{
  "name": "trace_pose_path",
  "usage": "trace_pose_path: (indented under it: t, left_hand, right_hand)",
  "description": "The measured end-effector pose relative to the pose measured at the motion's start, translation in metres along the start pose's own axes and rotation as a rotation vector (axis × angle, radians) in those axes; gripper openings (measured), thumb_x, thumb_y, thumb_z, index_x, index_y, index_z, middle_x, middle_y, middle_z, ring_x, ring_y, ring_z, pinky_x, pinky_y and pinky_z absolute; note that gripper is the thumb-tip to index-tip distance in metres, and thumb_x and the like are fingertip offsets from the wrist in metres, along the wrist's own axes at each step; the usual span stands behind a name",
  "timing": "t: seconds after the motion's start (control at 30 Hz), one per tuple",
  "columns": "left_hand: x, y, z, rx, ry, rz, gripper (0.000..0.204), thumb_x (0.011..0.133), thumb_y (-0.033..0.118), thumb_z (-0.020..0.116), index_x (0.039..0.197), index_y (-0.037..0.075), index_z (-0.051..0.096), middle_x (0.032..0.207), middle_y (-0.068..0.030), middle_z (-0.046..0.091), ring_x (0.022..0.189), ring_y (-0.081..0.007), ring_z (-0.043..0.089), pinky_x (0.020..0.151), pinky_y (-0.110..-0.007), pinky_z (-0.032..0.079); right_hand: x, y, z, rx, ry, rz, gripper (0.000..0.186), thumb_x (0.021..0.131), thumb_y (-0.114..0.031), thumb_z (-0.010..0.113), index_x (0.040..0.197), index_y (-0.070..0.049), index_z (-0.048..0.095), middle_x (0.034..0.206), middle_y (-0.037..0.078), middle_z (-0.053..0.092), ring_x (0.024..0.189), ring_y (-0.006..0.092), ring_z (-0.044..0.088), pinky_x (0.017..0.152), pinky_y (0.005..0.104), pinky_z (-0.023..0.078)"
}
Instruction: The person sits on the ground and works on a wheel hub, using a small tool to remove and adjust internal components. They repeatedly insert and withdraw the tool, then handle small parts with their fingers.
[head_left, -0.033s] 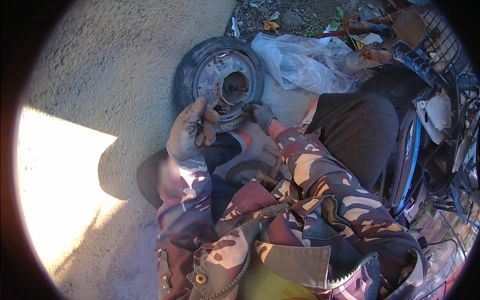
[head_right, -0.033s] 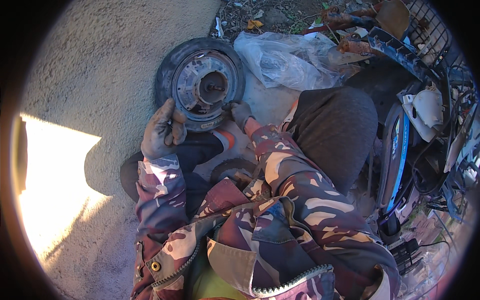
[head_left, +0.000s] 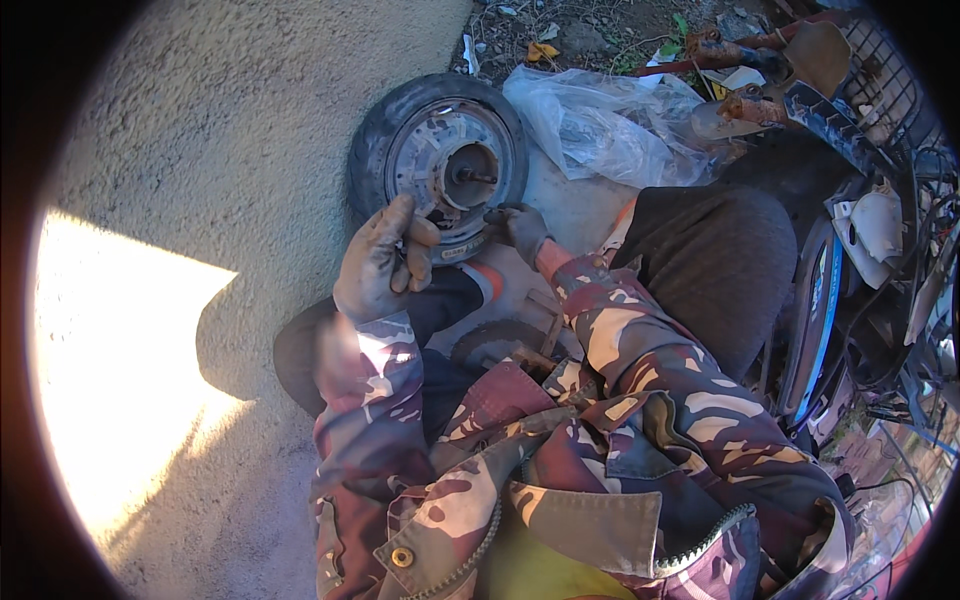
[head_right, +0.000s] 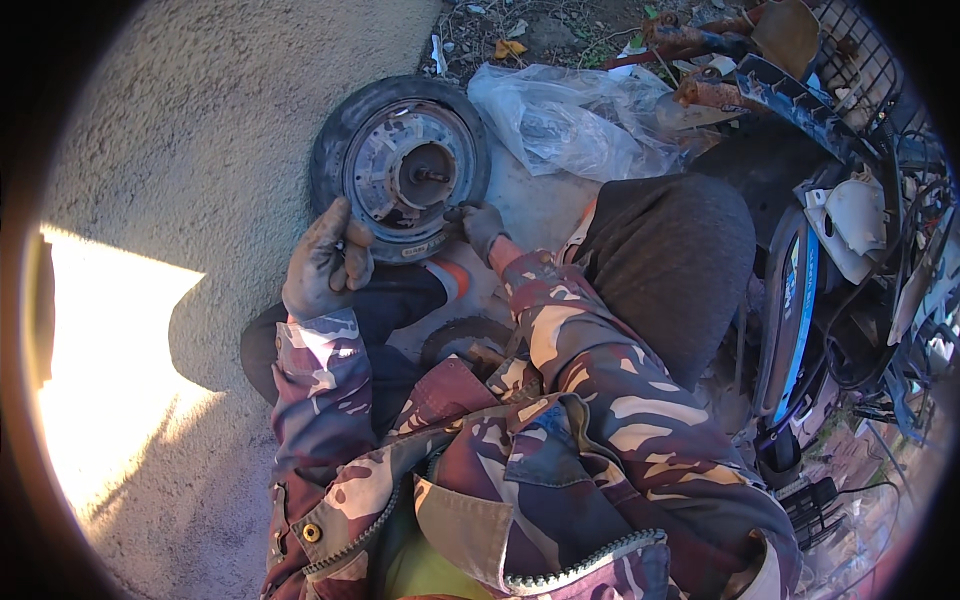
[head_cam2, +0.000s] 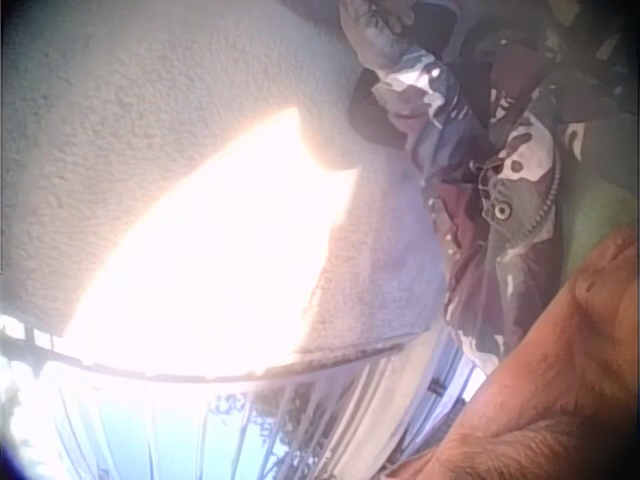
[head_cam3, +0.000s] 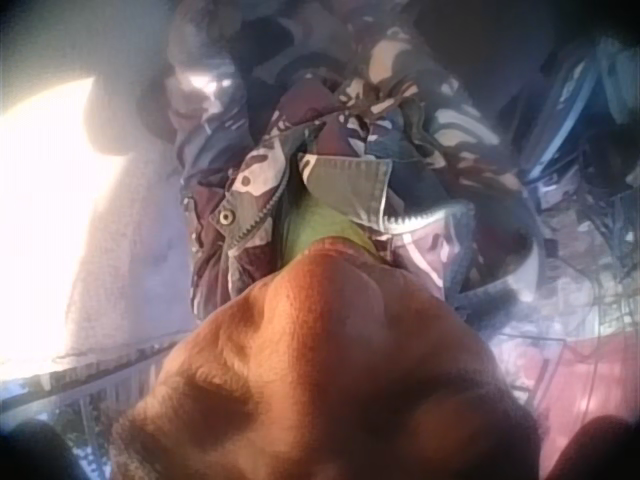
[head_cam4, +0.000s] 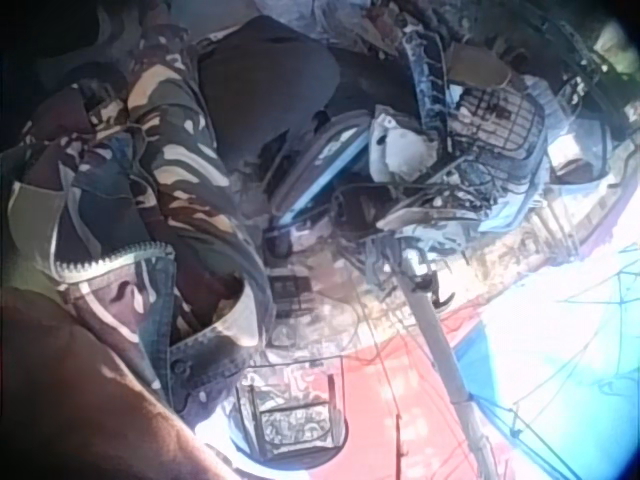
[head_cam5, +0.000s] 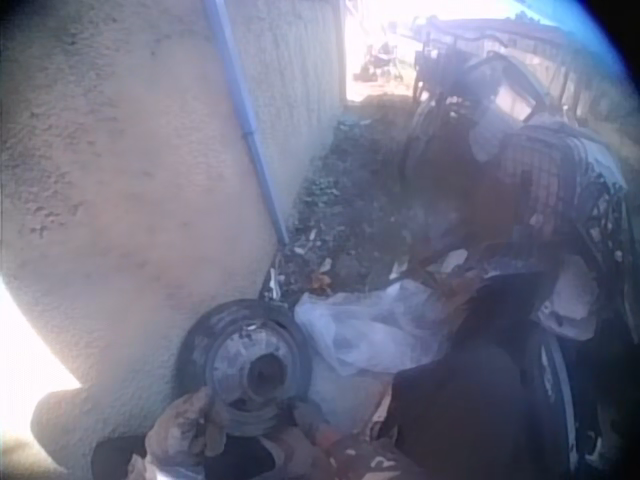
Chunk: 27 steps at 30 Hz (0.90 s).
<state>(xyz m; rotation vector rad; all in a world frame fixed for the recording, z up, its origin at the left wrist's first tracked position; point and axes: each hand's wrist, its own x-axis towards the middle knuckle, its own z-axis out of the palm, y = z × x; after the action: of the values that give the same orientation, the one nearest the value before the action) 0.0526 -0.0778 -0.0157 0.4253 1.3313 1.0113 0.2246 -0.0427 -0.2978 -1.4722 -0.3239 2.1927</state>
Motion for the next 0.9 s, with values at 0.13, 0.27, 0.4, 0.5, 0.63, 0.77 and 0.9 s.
trace_pose_path:
  t: [0.13, 0.27, 0.4, 0.5, 0.63, 0.77, 0.9]
  left_hand:
    - [0.0, 0.0, -0.002, 0.019, 0.016, -0.001, 0.048, 0.105, 0.043, 0.058, 0.086, -0.001, 0.065, 0.051, -0.0087, 0.055, 0.037, -0.0121, 0.041, 0.037, -0.024, 0.031]
    - [0.002, 0.004, -0.002, -0.003, -0.022, -0.057, 0.049, 0.106, 0.043, 0.057, 0.087, -0.001, 0.065, 0.052, -0.0095, 0.056, 0.037, -0.0128, 0.042, 0.037, -0.024, 0.031]
    - [0.002, 0.006, 0.003, 0.035, -0.025, -0.037, 0.05, 0.106, 0.044, 0.056, 0.087, -0.001, 0.065, 0.053, -0.0101, 0.057, 0.037, -0.0135, 0.043, 0.037, -0.024, 0.032]
    - [0.002, 0.005, 0.007, 0.053, -0.019, -0.037, 0.05, 0.106, 0.044, 0.056, 0.087, -0.002, 0.066, 0.053, -0.01, 0.057, 0.037, -0.0135, 0.043, 0.037, -0.024, 0.032]
    - [0.003, 0.006, 0.011, -0.053, -0.111, -0.053, 0.05, 0.107, 0.042, 0.055, 0.087, -0.002, 0.066, 0.051, -0.0094, 0.055, 0.036, -0.013, 0.042, 0.038, -0.025, 0.033]
    - [0.006, 0.008, 0.012, -0.209, -0.211, -0.06, 0.05, 0.108, 0.041, 0.054, 0.085, -0.002, 0.067, 0.05, -0.0088, 0.053, 0.036, -0.0125, 0.041, 0.038, -0.025, 0.034]
    - [0.008, 0.011, 0.013, -0.16, -0.154, -0.056, 0.05, 0.108, 0.041, 0.055, 0.085, -0.002, 0.067, 0.051, -0.0085, 0.054, 0.036, -0.0124, 0.041, 0.038, -0.025, 0.035]
  right_hand:
    - [0.0, 0.0, 0.002, 0.01, -0.002, -0.006, 0.034, 0.108, -0.015, 0.04, 0.138, 0.0, 0.046, 0.116, 0.018, 0.074, 0.089, 0.0327, 0.075, 0.078, 0.0448, 0.062]
    - [0.001, 0.0, 0.004, -0.01, 0.033, -0.014, 0.035, 0.108, -0.015, 0.039, 0.139, -0.001, 0.045, 0.115, 0.018, 0.074, 0.089, 0.0329, 0.075, 0.076, 0.043, 0.062]
    - [0.001, 0.001, 0.002, -0.183, 0.123, -0.08, 0.034, 0.105, -0.02, 0.044, 0.13, 0.0, 0.057, 0.111, 0.02, 0.074, 0.087, 0.0323, 0.075, 0.074, 0.0424, 0.061]
    - [0.0, 0.0, 0.0, -0.611, 0.242, -0.187, 0.037, 0.101, -0.027, 0.05, 0.119, 0.0, 0.067, 0.11, 0.023, 0.074, 0.092, 0.0365, 0.074, 0.081, 0.0464, 0.057]
    - [0.0, -0.004, 0.001, -0.859, 0.275, -0.21, 0.044, 0.096, -0.034, 0.051, 0.114, 0.0, 0.072, 0.114, 0.027, 0.071, 0.105, 0.0453, 0.069, 0.093, 0.0501, 0.054]
    - [0.007, -0.007, 0.007, -0.848, 0.267, -0.161, 0.042, 0.094, -0.034, 0.053, 0.107, 0.0, 0.075, 0.11, 0.029, 0.071, 0.108, 0.0466, 0.068, 0.093, 0.0514, 0.053]
    - [0.024, -0.004, 0.014, -0.756, 0.278, -0.122, 0.042, 0.093, -0.034, 0.054, 0.1, 0.002, 0.076, 0.106, 0.03, 0.071, 0.108, 0.047, 0.067, 0.091, 0.0524, 0.053]
